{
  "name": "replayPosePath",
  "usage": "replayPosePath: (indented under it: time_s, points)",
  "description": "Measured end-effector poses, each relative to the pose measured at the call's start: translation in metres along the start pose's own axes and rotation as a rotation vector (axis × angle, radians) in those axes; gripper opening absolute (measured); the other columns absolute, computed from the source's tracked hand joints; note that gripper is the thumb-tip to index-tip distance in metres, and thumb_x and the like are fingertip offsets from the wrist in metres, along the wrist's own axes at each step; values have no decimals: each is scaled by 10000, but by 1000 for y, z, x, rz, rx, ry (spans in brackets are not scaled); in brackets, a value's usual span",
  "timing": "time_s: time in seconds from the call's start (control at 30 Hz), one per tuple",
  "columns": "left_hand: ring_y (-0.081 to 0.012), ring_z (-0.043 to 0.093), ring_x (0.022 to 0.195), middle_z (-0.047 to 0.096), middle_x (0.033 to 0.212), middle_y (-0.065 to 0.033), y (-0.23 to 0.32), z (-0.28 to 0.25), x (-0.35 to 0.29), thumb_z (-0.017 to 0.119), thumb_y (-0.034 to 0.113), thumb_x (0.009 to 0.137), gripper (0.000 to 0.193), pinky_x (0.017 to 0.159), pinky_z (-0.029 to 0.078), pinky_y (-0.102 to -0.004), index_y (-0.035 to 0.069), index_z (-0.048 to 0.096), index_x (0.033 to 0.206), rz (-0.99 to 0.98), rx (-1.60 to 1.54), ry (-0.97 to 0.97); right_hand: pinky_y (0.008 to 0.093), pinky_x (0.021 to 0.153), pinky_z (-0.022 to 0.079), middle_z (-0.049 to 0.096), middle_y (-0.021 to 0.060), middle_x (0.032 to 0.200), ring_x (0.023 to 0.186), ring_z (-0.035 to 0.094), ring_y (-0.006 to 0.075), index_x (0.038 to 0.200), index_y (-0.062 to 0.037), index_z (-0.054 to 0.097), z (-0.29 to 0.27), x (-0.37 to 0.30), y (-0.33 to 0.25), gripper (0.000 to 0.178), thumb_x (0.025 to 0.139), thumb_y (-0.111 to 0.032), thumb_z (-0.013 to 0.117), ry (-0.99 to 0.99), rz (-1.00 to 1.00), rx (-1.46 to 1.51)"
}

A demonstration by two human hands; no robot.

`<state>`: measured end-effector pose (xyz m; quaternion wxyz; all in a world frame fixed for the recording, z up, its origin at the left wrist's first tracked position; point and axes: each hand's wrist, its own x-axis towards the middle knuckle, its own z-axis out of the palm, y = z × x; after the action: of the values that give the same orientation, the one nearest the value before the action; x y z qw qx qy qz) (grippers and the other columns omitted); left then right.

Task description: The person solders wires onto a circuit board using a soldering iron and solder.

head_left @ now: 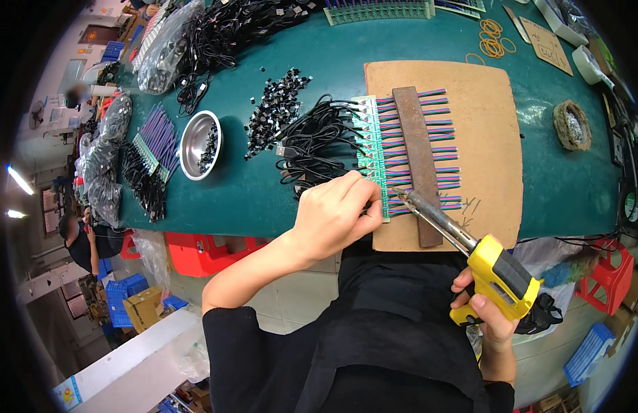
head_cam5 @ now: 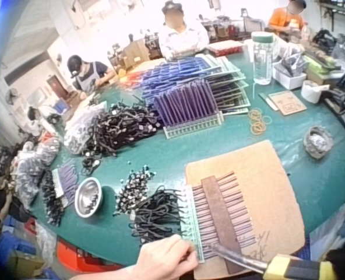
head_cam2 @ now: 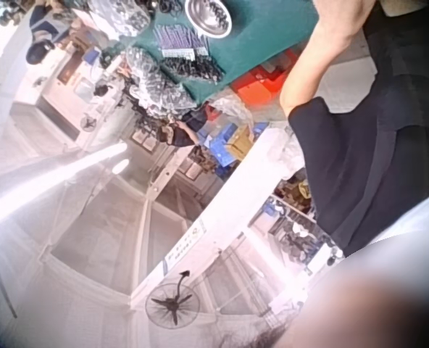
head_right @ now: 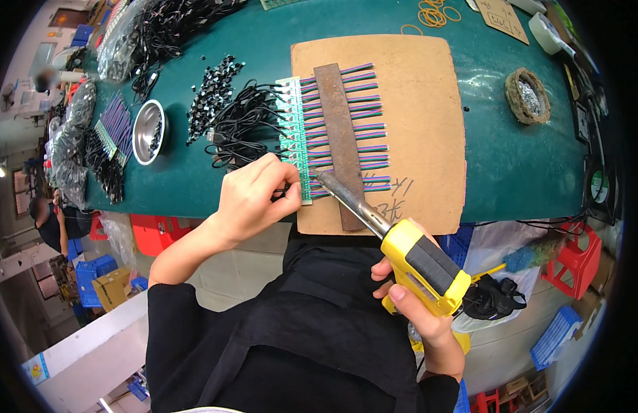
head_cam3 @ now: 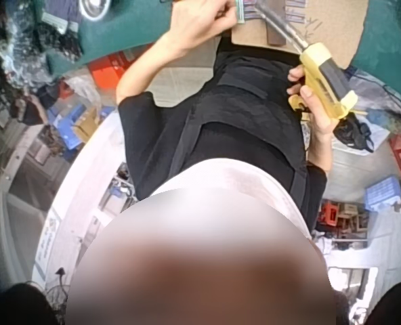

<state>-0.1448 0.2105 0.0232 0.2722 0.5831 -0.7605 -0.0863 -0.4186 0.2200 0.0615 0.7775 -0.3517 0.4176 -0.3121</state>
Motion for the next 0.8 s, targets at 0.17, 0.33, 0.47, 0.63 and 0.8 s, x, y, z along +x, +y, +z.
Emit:
replayPosePath:
  time_s: [0.17, 0.33, 0.47, 0.63, 0.8]
  points:
    - [-197, 553, 614, 557, 734, -66, -9, -15, -5, 675, -1, 690, 183, 517, 447, -296, 40, 635, 863, 48, -206, -100, 301, 689, 528, 587, 134, 921, 841, 580, 190, 1328, 24, 332, -4, -2, 1, 607, 782, -57, 584, -22, 63, 3]
    - [-193, 542, 612, 538, 736, -55, -18, -17, -7, 682, -33, 653, 239, 518, 445, -292, 40, 645, 878, 166, -132, -95, 292, 679, 523, 589, 128, 903, 784, 585, 173, 1329, 22, 338, -1, 0, 0, 600, 786, -43, 584, -42, 91, 4]
    - [-189, 532, 610, 519, 729, -48, -21, -18, -5, 689, -38, 629, 270, 520, 441, -289, 41, 650, 884, 219, -106, -106, 281, 663, 522, 592, 133, 891, 759, 586, 163, 1345, 21, 331, 0, 1, 0, 616, 788, -23, 589, -44, 118, -17]
    - [-191, 537, 625, 520, 740, -48, -25, -21, 2, 681, -32, 639, 262, 524, 442, -294, 50, 652, 886, 216, -139, -167, 259, 621, 519, 601, 140, 874, 733, 591, 154, 1340, 34, 344, 6, 3, 2, 606, 787, 5, 591, -23, 94, -25]
    - [-197, 540, 628, 520, 745, -46, -28, -22, 6, 670, -24, 653, 246, 528, 443, -303, 60, 651, 883, 196, -199, -229, 247, 586, 517, 616, 139, 829, 647, 589, 143, 1302, 68, 384, 6, 4, 2, 562, 778, 26, 582, 2, 75, -66]
